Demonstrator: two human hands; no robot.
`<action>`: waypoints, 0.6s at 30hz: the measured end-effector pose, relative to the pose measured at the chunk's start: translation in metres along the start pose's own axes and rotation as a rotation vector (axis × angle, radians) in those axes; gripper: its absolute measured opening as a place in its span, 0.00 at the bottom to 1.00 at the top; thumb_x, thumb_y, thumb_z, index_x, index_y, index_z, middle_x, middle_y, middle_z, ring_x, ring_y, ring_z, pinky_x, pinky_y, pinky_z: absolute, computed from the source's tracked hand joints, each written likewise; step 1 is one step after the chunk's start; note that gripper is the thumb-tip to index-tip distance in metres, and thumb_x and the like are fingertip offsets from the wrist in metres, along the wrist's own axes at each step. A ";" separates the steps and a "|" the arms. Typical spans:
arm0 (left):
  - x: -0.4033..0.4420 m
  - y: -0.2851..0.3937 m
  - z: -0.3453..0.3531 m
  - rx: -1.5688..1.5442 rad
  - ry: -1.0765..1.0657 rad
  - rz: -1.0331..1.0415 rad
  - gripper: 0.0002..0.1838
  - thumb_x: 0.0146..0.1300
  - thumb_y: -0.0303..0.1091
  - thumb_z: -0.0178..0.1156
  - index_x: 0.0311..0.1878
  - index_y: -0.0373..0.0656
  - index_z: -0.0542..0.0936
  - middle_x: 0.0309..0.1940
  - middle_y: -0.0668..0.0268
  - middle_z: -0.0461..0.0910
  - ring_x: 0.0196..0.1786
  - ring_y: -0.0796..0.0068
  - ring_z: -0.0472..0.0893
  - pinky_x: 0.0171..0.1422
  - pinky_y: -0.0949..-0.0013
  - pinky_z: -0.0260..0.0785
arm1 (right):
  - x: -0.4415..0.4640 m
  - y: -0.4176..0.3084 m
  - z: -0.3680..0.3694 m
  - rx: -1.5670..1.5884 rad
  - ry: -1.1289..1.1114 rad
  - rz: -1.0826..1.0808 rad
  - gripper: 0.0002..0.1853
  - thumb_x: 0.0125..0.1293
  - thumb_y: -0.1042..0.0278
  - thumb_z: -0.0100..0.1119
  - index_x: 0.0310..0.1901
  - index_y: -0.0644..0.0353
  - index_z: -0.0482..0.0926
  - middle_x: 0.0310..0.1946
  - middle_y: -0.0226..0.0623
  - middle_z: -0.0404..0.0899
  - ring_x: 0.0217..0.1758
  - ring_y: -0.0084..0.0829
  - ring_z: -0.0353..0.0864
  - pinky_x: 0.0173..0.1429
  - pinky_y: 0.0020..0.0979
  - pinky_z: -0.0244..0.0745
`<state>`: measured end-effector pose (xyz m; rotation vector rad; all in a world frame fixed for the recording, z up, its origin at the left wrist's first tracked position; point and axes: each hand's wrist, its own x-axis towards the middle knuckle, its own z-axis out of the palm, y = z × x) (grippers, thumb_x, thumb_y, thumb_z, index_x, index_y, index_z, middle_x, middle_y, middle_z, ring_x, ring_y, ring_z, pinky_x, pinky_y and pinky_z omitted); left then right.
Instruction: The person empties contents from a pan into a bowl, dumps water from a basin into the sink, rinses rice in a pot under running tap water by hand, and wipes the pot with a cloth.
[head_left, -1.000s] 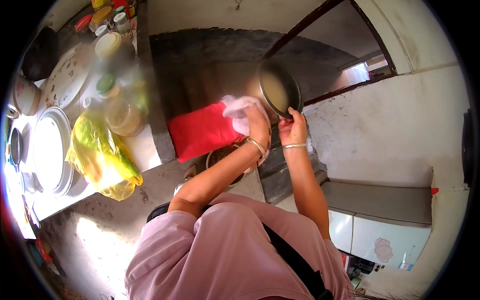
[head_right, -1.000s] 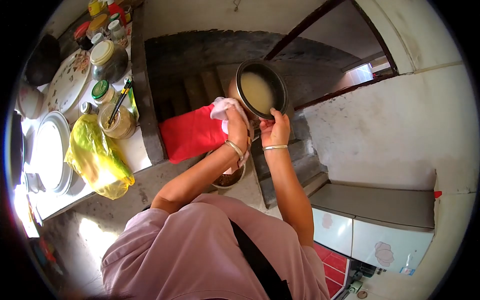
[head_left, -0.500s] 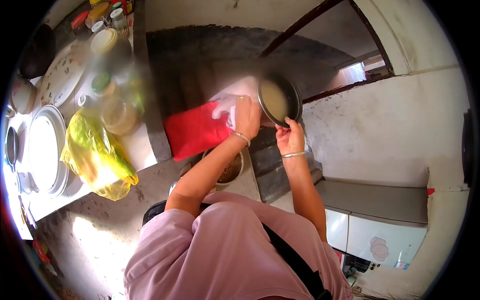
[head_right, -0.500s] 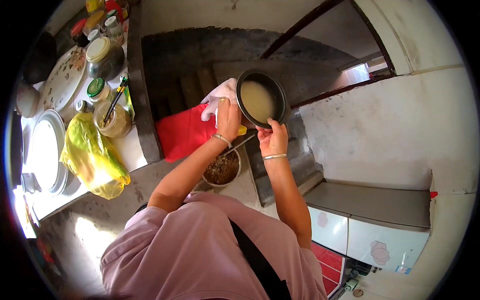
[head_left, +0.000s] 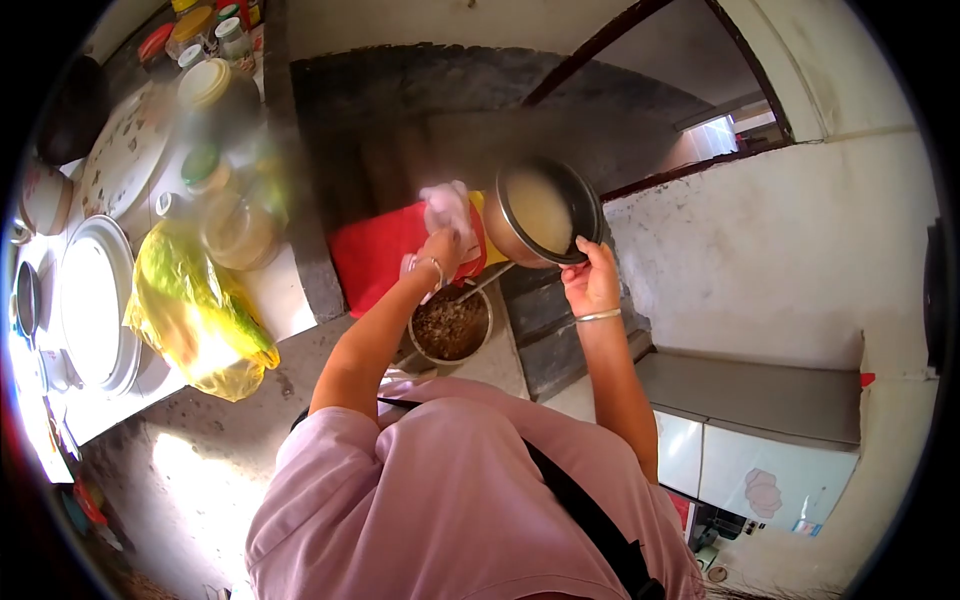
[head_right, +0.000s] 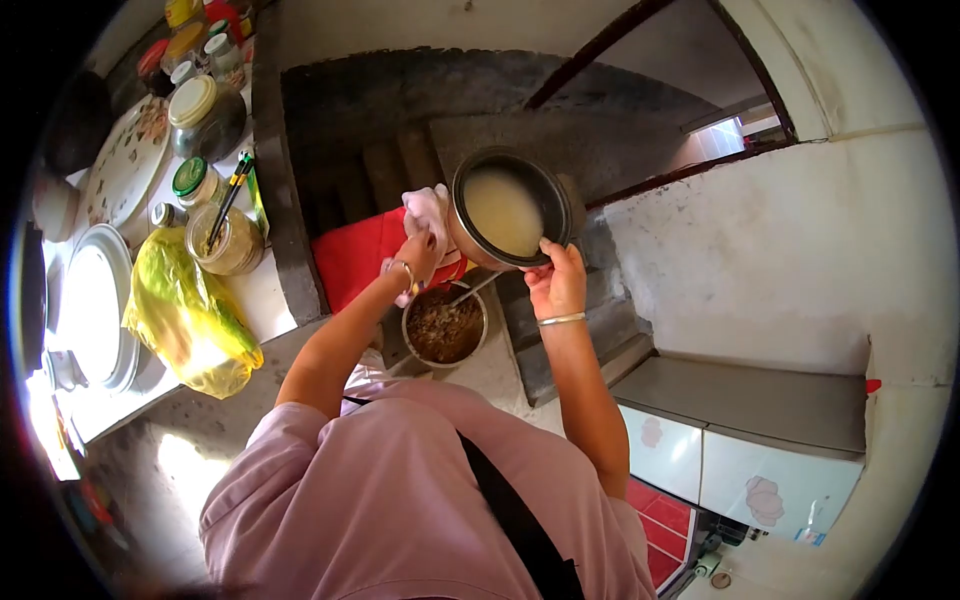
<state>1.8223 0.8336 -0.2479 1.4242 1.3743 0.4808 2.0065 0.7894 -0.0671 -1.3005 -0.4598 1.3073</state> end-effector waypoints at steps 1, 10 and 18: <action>0.005 -0.017 0.011 0.244 -0.039 0.008 0.21 0.61 0.41 0.50 0.54 0.41 0.69 0.54 0.57 0.67 0.54 0.59 0.72 0.55 0.52 0.65 | 0.000 -0.002 0.002 0.001 -0.013 -0.009 0.04 0.55 0.73 0.57 0.28 0.56 0.71 0.19 0.33 0.76 0.16 0.26 0.73 0.17 0.22 0.65; -0.058 0.012 0.004 0.584 0.065 0.158 0.22 0.57 0.41 0.54 0.54 0.46 0.71 0.57 0.55 0.66 0.62 0.55 0.64 0.58 0.51 0.61 | 0.006 -0.005 0.002 -0.001 -0.129 -0.060 0.03 0.56 0.74 0.56 0.29 0.57 0.71 0.22 0.33 0.77 0.17 0.25 0.75 0.16 0.21 0.67; -0.094 0.085 -0.098 -1.231 -0.387 0.036 0.41 0.62 0.62 0.43 0.67 0.43 0.47 0.64 0.51 0.55 0.61 0.51 0.64 0.61 0.49 0.61 | -0.004 0.012 0.012 -0.101 -0.183 -0.032 0.04 0.56 0.75 0.56 0.28 0.59 0.70 0.22 0.34 0.77 0.16 0.24 0.76 0.14 0.21 0.70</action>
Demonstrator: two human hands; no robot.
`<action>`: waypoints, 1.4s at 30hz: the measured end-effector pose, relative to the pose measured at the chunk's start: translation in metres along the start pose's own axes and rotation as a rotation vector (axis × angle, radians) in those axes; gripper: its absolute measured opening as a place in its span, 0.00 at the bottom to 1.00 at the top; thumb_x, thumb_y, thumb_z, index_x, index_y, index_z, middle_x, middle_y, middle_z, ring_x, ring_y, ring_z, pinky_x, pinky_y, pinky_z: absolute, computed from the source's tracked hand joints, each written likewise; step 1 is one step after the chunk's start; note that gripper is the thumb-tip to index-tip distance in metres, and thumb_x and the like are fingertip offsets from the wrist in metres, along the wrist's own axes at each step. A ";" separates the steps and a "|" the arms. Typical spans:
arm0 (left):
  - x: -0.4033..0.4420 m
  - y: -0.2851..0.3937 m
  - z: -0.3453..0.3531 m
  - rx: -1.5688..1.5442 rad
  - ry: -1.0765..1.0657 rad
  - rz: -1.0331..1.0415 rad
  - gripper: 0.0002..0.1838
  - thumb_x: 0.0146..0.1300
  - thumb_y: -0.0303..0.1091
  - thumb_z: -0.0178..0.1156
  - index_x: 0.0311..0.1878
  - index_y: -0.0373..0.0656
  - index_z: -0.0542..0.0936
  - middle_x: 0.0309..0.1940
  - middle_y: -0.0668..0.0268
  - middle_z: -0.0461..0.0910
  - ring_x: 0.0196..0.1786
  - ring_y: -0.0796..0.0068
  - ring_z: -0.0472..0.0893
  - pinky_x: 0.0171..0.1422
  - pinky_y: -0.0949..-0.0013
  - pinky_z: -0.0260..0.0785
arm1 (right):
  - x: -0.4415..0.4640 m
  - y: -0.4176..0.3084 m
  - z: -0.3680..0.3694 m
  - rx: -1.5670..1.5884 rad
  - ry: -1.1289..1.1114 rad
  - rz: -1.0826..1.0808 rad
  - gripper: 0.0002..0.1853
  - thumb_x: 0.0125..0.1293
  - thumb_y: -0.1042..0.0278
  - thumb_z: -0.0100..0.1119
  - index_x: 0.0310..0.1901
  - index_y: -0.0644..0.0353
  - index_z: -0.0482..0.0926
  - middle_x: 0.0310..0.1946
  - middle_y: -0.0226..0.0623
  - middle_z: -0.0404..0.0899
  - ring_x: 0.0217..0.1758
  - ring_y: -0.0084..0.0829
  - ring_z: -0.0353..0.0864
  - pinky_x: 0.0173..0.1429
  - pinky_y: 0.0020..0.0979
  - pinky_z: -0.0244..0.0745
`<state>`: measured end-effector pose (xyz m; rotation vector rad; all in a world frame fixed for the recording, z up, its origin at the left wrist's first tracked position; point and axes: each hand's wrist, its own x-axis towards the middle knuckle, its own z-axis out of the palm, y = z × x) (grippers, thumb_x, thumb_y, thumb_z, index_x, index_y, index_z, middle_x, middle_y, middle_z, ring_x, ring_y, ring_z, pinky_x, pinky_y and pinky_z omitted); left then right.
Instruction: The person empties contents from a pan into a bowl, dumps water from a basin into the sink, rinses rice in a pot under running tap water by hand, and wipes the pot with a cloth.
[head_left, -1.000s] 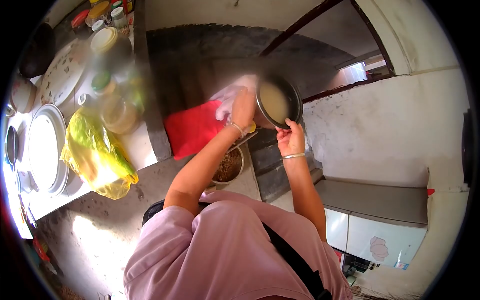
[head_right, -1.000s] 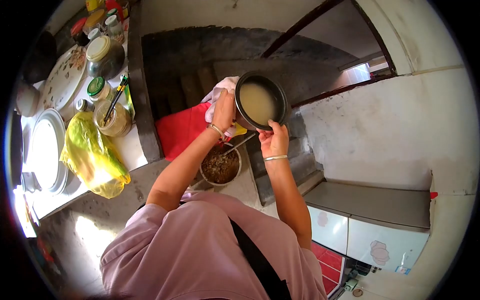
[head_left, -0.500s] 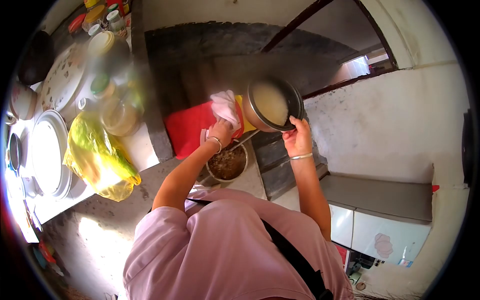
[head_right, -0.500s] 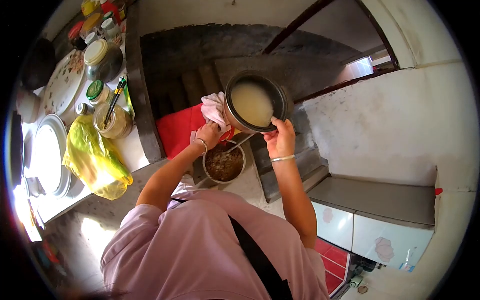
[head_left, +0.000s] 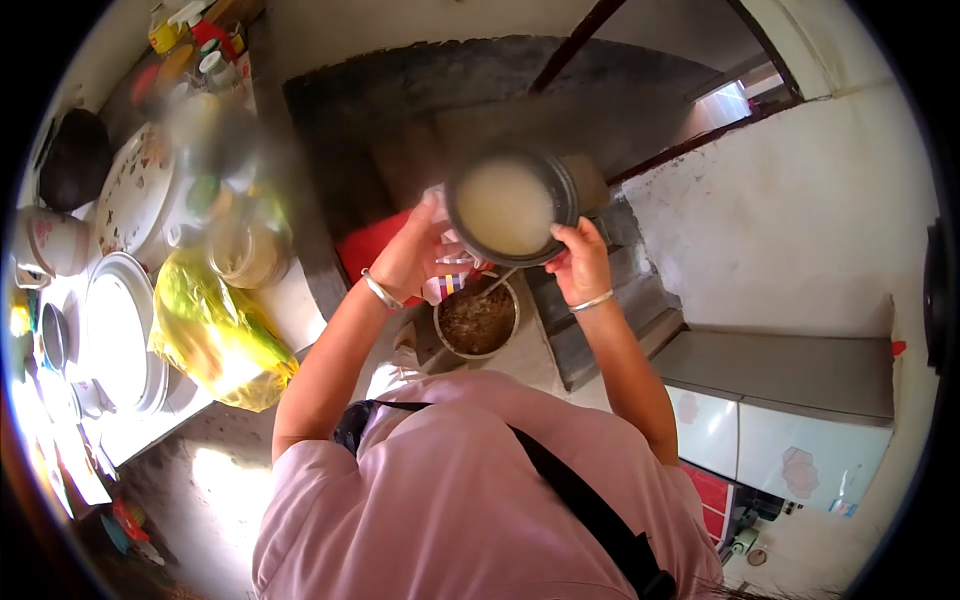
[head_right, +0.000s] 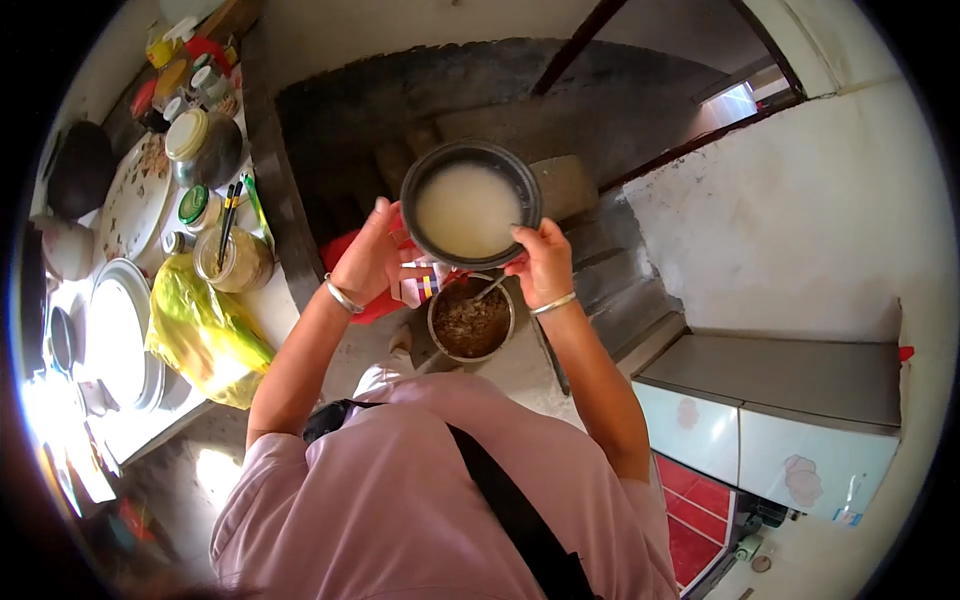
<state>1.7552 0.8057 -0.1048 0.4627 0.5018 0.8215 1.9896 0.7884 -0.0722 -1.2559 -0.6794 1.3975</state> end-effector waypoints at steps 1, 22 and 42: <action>-0.002 0.005 0.004 0.066 0.050 -0.024 0.37 0.63 0.56 0.45 0.67 0.43 0.49 0.62 0.51 0.57 0.59 0.51 0.67 0.59 0.50 0.64 | -0.001 0.004 0.002 -0.007 -0.031 0.006 0.05 0.56 0.75 0.56 0.28 0.59 0.70 0.22 0.34 0.77 0.16 0.24 0.76 0.14 0.21 0.70; -0.092 0.001 -0.013 0.185 0.738 -0.089 0.16 0.52 0.19 0.46 0.45 0.34 0.71 0.32 0.61 0.77 0.29 0.65 0.80 0.30 0.66 0.77 | 0.194 0.121 0.058 -1.483 -0.327 -0.172 0.20 0.57 0.47 0.53 0.38 0.57 0.79 0.39 0.41 0.79 0.46 0.39 0.77 0.49 0.40 0.71; -0.100 0.009 -0.012 0.124 0.699 -0.066 0.15 0.50 0.18 0.46 0.44 0.34 0.71 0.30 0.61 0.77 0.25 0.68 0.79 0.21 0.71 0.73 | 0.118 -0.030 -0.001 0.597 -0.357 0.148 0.09 0.63 0.69 0.48 0.41 0.61 0.74 0.40 0.41 0.77 0.42 0.33 0.77 0.49 0.32 0.72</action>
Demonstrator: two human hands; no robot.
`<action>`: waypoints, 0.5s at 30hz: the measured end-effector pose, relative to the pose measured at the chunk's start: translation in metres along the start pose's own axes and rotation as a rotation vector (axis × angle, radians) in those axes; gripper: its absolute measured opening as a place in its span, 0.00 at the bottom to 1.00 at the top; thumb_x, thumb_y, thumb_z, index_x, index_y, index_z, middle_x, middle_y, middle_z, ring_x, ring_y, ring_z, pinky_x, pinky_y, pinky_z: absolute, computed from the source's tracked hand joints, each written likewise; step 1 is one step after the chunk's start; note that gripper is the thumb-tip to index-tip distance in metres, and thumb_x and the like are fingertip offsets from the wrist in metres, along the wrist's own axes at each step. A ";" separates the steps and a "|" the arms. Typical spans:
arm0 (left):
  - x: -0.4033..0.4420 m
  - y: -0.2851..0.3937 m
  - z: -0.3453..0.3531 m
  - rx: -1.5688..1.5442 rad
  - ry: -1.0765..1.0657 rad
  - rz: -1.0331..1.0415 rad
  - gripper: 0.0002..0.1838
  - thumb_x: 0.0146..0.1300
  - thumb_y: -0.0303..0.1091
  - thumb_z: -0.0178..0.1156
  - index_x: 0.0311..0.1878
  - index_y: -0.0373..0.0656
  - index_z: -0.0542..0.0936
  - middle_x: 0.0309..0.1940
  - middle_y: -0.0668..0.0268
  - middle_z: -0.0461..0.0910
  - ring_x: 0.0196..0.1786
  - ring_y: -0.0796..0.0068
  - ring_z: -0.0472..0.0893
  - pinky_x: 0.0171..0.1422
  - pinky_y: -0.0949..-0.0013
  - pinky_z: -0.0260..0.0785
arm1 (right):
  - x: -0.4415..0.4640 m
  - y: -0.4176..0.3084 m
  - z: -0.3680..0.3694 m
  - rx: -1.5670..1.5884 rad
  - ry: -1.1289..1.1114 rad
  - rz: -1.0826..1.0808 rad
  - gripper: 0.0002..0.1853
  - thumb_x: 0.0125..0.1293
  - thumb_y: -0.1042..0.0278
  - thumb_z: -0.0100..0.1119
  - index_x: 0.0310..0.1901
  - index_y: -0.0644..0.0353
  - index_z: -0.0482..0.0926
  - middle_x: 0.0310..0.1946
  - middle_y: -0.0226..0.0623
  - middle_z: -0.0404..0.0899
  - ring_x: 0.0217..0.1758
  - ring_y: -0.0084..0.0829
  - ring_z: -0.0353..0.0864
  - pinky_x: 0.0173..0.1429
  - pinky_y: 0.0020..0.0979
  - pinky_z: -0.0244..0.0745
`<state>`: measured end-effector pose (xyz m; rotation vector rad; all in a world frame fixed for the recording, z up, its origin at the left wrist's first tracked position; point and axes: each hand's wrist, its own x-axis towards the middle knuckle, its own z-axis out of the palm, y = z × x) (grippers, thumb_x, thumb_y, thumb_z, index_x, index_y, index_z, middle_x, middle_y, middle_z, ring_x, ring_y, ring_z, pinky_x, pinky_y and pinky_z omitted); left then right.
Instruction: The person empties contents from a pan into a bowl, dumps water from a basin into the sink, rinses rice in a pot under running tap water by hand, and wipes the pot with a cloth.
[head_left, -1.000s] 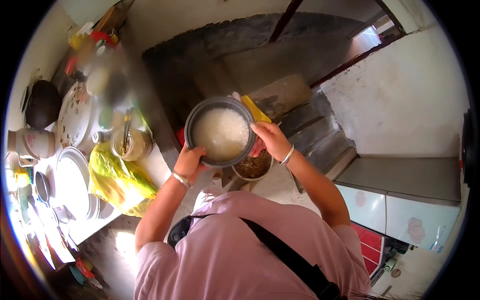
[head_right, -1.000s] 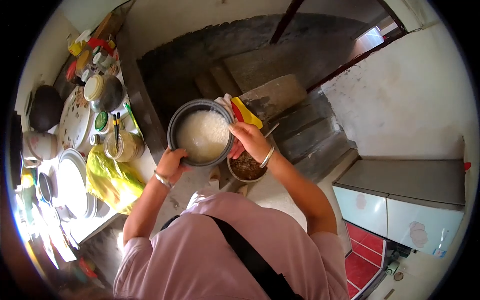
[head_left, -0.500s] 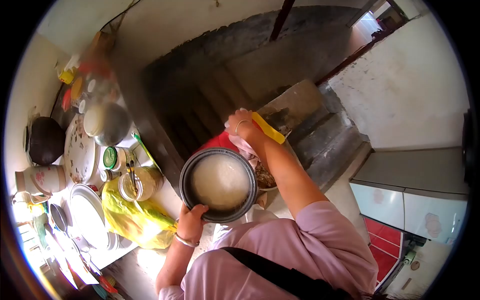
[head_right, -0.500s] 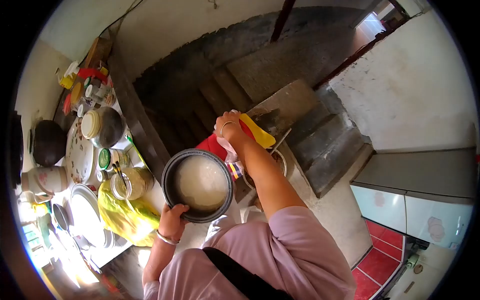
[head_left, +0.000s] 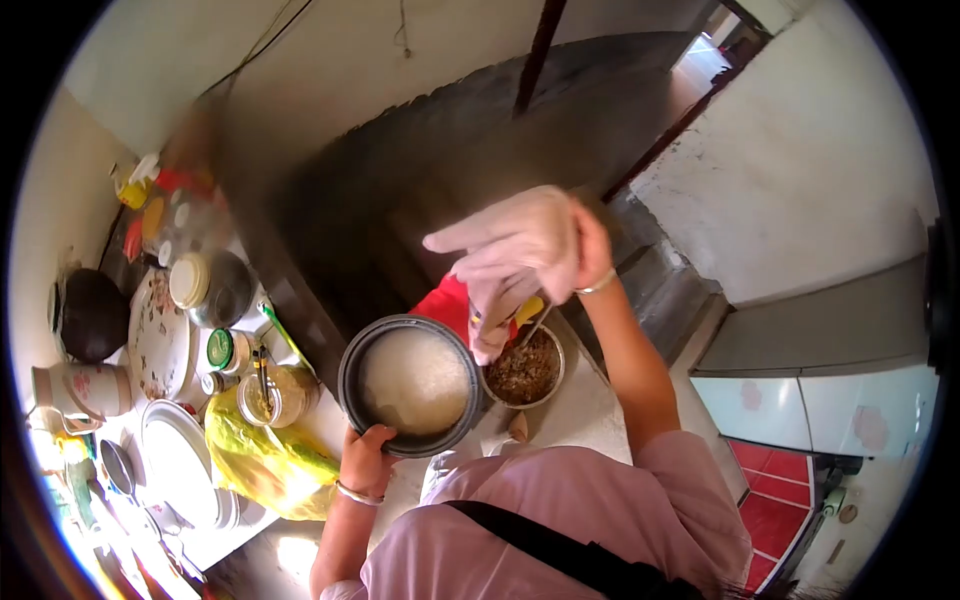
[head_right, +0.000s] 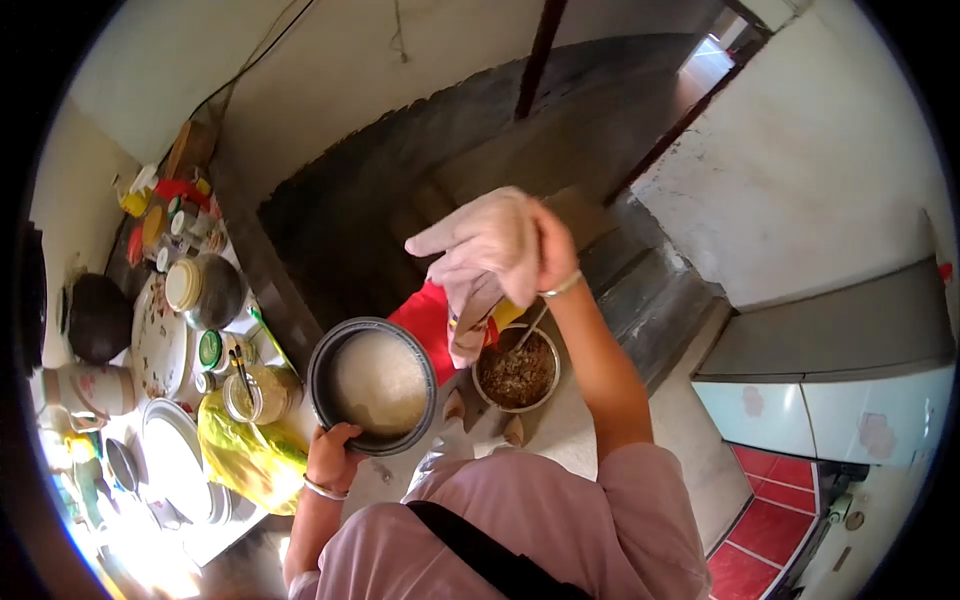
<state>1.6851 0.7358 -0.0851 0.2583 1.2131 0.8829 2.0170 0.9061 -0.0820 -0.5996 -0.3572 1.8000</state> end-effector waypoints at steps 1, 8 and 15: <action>-0.002 -0.001 -0.001 0.019 0.004 0.011 0.15 0.50 0.19 0.46 0.44 0.34 0.71 0.30 0.61 0.77 0.25 0.68 0.79 0.20 0.72 0.73 | -0.021 -0.010 0.022 0.015 -0.082 0.037 0.09 0.63 0.69 0.48 0.41 0.61 0.74 0.40 0.41 0.77 0.42 0.33 0.76 0.49 0.32 0.72; -0.027 -0.004 0.019 0.093 -0.056 0.074 0.15 0.50 0.20 0.47 0.43 0.36 0.72 0.28 0.62 0.77 0.21 0.70 0.77 0.18 0.73 0.70 | -0.096 -0.010 0.020 0.022 -0.207 -0.125 0.10 0.63 0.69 0.47 0.42 0.61 0.74 0.40 0.40 0.77 0.42 0.32 0.76 0.49 0.31 0.72; -0.048 -0.006 0.042 0.170 -0.030 0.093 0.11 0.49 0.22 0.48 0.38 0.36 0.73 0.26 0.62 0.76 0.20 0.70 0.75 0.15 0.73 0.63 | -0.161 -0.041 -0.004 -0.121 -0.138 -0.225 0.10 0.63 0.69 0.47 0.43 0.61 0.74 0.41 0.40 0.77 0.42 0.32 0.76 0.49 0.31 0.72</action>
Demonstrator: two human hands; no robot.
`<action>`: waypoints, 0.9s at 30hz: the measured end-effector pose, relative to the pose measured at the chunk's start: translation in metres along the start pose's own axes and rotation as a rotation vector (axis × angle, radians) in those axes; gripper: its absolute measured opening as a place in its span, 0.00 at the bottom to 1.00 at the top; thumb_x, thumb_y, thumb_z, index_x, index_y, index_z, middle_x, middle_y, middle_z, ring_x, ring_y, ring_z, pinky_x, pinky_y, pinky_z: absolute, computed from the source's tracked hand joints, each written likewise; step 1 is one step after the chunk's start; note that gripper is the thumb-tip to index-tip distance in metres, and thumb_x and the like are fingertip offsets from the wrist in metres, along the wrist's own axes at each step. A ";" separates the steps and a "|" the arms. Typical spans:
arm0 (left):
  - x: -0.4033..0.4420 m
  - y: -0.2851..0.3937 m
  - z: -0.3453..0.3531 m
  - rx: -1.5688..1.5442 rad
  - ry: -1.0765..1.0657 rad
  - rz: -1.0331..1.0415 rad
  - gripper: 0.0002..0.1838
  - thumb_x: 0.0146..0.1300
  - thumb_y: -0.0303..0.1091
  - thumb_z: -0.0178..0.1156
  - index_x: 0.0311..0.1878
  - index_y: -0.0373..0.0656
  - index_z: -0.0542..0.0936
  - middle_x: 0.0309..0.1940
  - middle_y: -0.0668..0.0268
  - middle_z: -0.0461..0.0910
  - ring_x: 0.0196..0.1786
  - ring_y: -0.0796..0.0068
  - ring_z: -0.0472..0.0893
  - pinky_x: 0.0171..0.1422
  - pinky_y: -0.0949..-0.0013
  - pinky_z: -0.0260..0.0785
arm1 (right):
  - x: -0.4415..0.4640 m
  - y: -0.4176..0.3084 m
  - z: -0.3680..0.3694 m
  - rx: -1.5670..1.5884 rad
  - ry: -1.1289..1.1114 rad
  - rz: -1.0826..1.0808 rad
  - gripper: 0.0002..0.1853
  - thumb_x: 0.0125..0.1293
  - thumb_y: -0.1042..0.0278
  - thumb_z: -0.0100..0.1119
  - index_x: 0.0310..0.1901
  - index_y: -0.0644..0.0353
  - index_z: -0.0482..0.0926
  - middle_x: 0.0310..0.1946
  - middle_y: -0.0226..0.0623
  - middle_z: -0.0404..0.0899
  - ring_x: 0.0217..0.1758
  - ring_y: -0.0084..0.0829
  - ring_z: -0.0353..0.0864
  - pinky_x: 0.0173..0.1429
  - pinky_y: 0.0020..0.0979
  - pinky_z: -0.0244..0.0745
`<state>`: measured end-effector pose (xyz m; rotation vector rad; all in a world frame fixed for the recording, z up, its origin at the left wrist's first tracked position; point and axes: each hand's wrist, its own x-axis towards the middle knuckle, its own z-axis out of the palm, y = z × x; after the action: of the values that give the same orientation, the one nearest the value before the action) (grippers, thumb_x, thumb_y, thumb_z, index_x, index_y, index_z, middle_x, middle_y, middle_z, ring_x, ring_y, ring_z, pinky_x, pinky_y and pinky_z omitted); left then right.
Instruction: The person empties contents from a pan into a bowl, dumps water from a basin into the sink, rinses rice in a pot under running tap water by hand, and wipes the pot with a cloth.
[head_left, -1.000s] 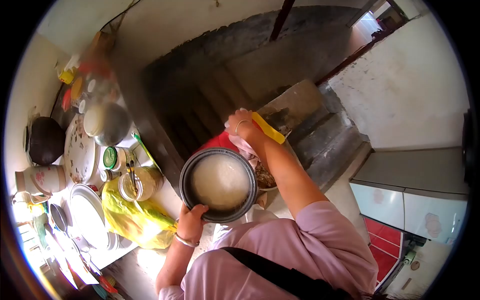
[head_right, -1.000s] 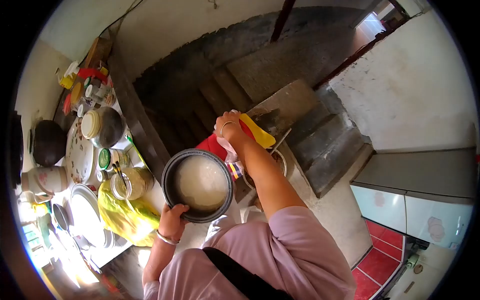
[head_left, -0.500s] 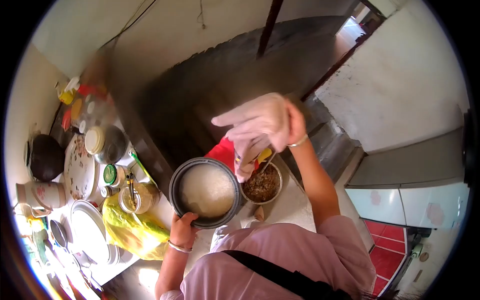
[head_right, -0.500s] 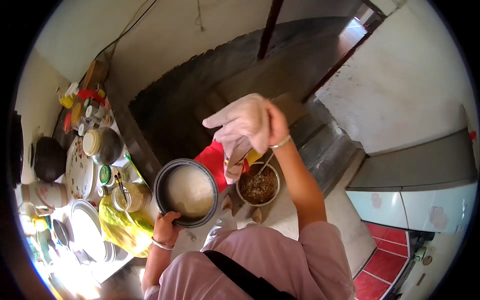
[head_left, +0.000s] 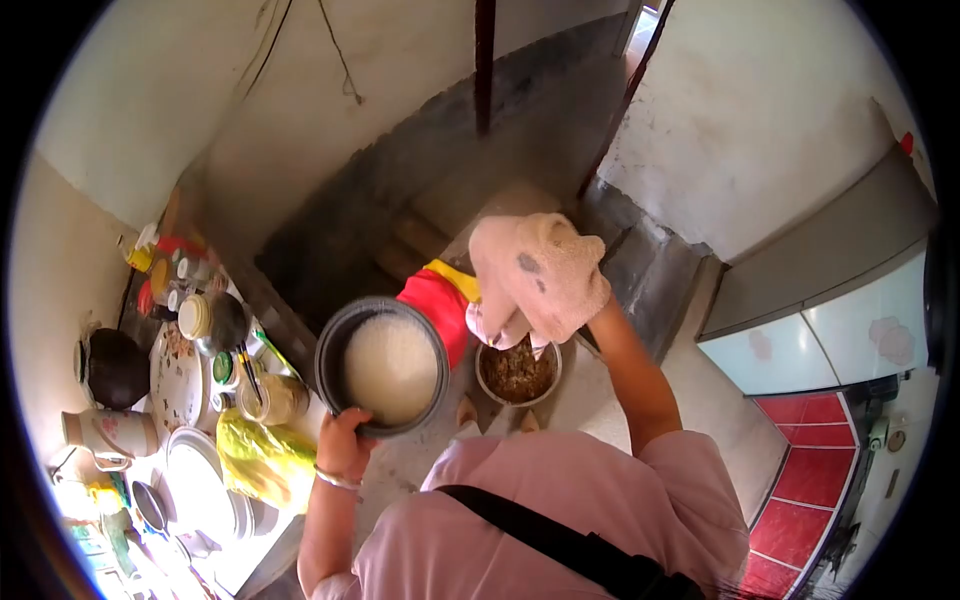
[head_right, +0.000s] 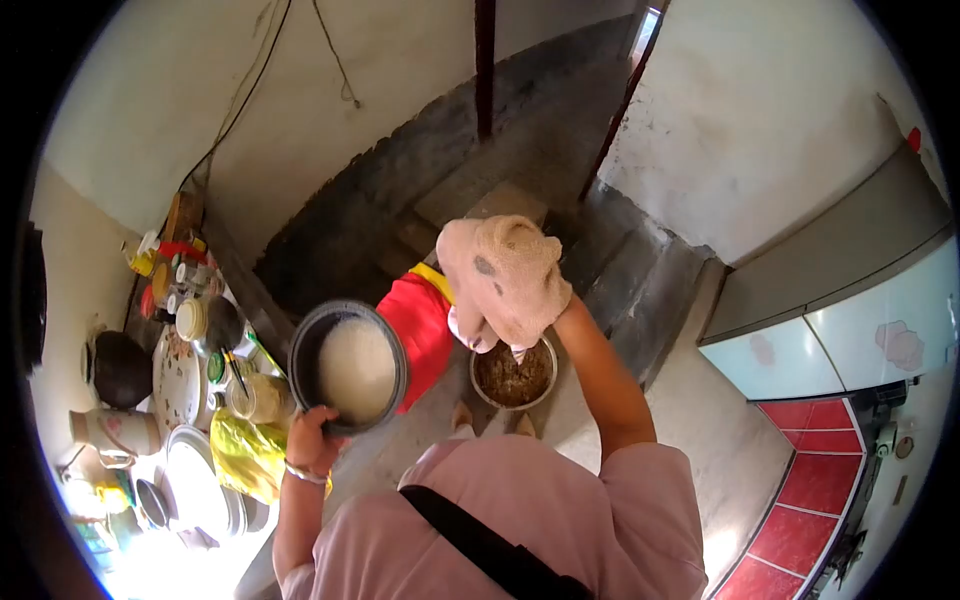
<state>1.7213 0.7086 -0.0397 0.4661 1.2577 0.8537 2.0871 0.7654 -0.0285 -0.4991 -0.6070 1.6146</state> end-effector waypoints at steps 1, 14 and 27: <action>0.001 0.000 0.004 -0.036 -0.058 0.035 0.10 0.49 0.22 0.49 0.38 0.36 0.73 0.26 0.61 0.77 0.21 0.69 0.75 0.17 0.73 0.64 | -0.011 -0.006 -0.004 -0.042 0.013 -0.001 0.10 0.63 0.69 0.47 0.43 0.61 0.74 0.41 0.40 0.77 0.42 0.32 0.76 0.49 0.31 0.72; -0.013 0.064 0.091 0.002 -0.366 -0.082 0.16 0.57 0.24 0.44 0.48 0.27 0.69 0.44 0.50 0.76 0.45 0.54 0.79 0.47 0.55 0.77 | -0.107 -0.042 -0.029 -0.485 -0.126 0.114 0.11 0.63 0.69 0.46 0.44 0.61 0.73 0.41 0.39 0.77 0.43 0.31 0.76 0.49 0.30 0.72; -0.010 0.065 0.166 0.156 -0.451 -0.040 0.19 0.58 0.25 0.42 0.49 0.18 0.64 0.46 0.40 0.72 0.48 0.39 0.74 0.49 0.60 0.78 | -0.142 -0.034 -0.057 -0.086 0.382 -0.416 0.12 0.64 0.69 0.45 0.46 0.62 0.72 0.42 0.38 0.76 0.44 0.30 0.75 0.49 0.29 0.72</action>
<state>1.8589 0.7642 0.0590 0.7126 0.9140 0.5757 2.1674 0.6337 -0.0537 -0.6757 -0.4546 1.0674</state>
